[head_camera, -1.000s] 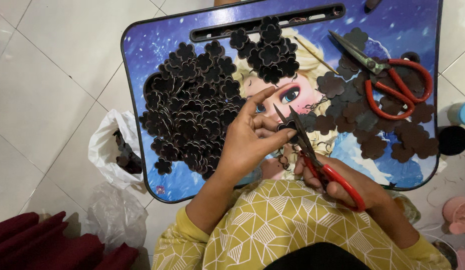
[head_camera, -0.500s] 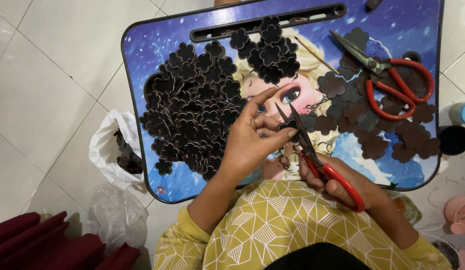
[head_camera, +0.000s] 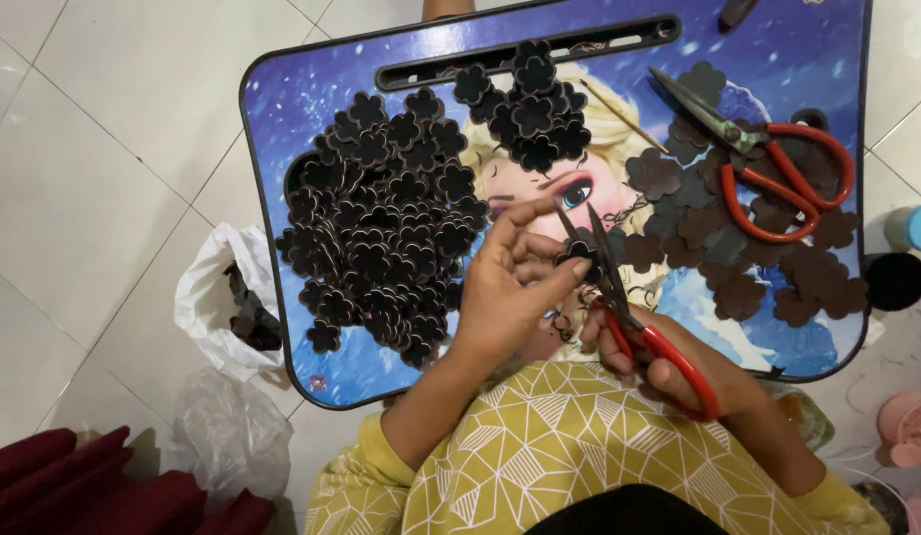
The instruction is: The person sits on the floor with a patterned board on their lap and uses red-handled scissors to trim the edges of small black flower-shaped fabric pieces, working one piece at a time. Trimmed pieces are placed onto a growing pile on the board, with a second pair of scissors resting nearby.
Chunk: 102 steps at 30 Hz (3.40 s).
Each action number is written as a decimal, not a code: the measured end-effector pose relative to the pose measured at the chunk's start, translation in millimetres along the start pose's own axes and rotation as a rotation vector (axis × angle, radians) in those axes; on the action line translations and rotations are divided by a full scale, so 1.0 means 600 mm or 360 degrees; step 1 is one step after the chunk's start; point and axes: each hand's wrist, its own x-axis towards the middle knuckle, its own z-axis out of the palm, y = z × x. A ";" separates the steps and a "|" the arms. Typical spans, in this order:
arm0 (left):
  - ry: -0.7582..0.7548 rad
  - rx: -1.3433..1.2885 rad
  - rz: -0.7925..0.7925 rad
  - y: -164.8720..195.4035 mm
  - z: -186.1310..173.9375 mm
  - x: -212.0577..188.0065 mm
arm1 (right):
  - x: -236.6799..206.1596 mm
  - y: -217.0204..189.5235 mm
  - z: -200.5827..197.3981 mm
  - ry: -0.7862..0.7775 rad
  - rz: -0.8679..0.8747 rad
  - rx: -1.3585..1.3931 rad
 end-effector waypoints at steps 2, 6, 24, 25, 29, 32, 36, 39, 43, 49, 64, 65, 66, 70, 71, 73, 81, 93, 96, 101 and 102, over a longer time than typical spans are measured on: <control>0.0034 -0.0247 -0.0109 -0.012 0.011 -0.009 | 0.003 0.006 0.005 -0.0029 -0.0109 -0.0003; -0.0004 0.0020 0.0011 -0.025 0.018 -0.009 | 0.008 0.021 0.003 -0.0024 -0.0165 -0.0075; -0.0010 -0.0033 -0.0077 -0.032 0.019 -0.021 | 0.006 0.018 0.013 0.0026 -0.0163 -0.0134; -0.0017 0.0007 -0.0090 -0.026 0.017 -0.020 | 0.006 0.016 0.012 0.0008 -0.0149 -0.0140; -0.0056 0.0143 -0.0145 -0.003 0.009 -0.021 | -0.003 0.012 0.009 -0.0025 -0.0044 -0.0097; -0.0049 0.0207 -0.0162 0.003 0.011 -0.022 | 0.001 0.014 0.009 -0.0030 -0.0070 -0.0080; -0.0031 0.0244 -0.0136 0.002 0.015 -0.028 | 0.000 0.012 0.012 0.0004 -0.0081 -0.0125; 0.0038 0.0312 -0.0047 -0.001 0.020 -0.034 | -0.001 0.010 0.014 0.0018 -0.0080 -0.0124; 0.0037 0.0069 -0.0091 -0.008 0.032 -0.037 | 0.004 0.015 0.013 0.0046 -0.0118 -0.0132; 0.0042 0.0191 0.0014 -0.017 0.036 -0.035 | 0.004 0.033 0.006 0.0084 -0.0080 -0.0060; 0.0029 0.0137 -0.0010 -0.024 0.032 -0.026 | 0.009 0.029 0.008 0.0144 -0.0089 -0.0099; 0.0021 0.0137 -0.0004 -0.025 0.032 -0.026 | 0.008 0.029 0.009 0.0149 -0.0052 -0.0086; 0.0012 0.0136 -0.0008 -0.026 0.032 -0.029 | 0.005 0.029 0.010 0.0157 -0.0007 -0.0067; -0.0019 0.0094 -0.0065 -0.024 0.024 -0.027 | 0.004 0.030 0.010 0.0132 -0.0089 -0.0023; -0.0008 0.0150 -0.0082 -0.024 0.023 -0.027 | 0.002 0.030 0.010 0.0142 -0.0054 -0.0029; 0.0005 0.0190 -0.0103 -0.022 0.020 -0.026 | 0.003 0.029 0.009 0.0128 -0.0052 -0.0032; -0.0022 0.0404 -0.0093 -0.011 0.010 -0.019 | -0.001 0.024 0.004 0.0082 0.0052 0.0035; -0.0137 0.0162 -0.0262 -0.020 -0.012 -0.009 | -0.004 0.043 -0.011 0.0155 0.0007 -0.0084; -0.0068 0.0521 -0.0023 -0.020 -0.018 -0.006 | -0.014 0.034 -0.007 0.0158 -0.0032 0.0082; 0.0018 0.0195 0.0065 -0.014 -0.017 0.014 | -0.042 0.046 -0.003 0.0424 -0.0151 0.0483; 0.0037 0.0088 0.0063 -0.013 -0.017 0.017 | -0.043 0.057 -0.010 0.0431 -0.0154 0.0596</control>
